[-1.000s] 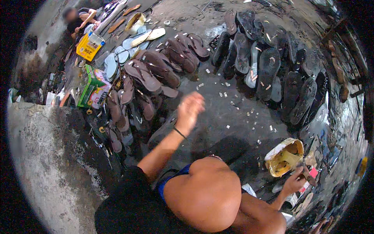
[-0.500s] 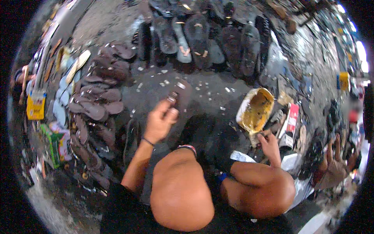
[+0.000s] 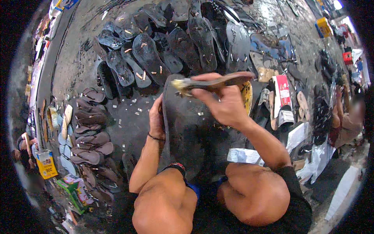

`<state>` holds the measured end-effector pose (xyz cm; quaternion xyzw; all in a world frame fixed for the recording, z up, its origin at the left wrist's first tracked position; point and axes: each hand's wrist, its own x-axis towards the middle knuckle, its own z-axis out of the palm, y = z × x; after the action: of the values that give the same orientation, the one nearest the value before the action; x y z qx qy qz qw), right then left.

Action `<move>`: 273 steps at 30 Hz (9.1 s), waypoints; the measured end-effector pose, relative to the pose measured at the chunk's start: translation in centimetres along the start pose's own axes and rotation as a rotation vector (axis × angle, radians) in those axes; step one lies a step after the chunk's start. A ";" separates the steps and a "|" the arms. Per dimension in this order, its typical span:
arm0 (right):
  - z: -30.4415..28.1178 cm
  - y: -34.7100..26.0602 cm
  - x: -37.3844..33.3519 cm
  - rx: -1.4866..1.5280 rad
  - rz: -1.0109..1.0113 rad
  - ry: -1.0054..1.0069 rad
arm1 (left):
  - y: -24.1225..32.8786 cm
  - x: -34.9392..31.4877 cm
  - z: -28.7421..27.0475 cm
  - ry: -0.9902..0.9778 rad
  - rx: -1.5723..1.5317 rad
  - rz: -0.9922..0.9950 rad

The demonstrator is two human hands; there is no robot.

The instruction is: The person sits on the ground and repeatedly applies a yellowish adhesive from a container onto the soles of black flip-flops using a brush. The person handles multiple flip-flops one at a time, coating the soles and placing them back on the floor.

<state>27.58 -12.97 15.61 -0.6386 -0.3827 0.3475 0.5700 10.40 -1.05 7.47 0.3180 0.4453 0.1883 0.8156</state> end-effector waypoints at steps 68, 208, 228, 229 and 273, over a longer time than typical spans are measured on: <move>0.8 0.1 -3.2 -0.272 -0.697 -0.309 | 3.8 0.3 -0.2 -0.123 -0.360 0.068; -9.2 12.7 -6.1 -0.909 0.238 0.459 | -8.1 -0.7 -17.8 0.307 0.157 0.341; -2.2 -4.0 -2.4 0.076 -0.117 -0.042 | 1.7 2.1 0.3 -0.316 -0.368 0.041; -0.7 -3.1 -1.4 -0.053 -0.300 -0.128 | 1.5 1.9 0.7 -0.411 -0.387 0.030; 0.8 2.8 2.9 -0.332 -0.622 -0.084 | 2.1 0.5 0.7 -0.361 -0.520 0.074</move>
<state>28.42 -10.21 12.67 -0.5607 -0.6332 0.1164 0.5206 11.23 0.50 8.86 0.1431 0.2185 0.2658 0.9280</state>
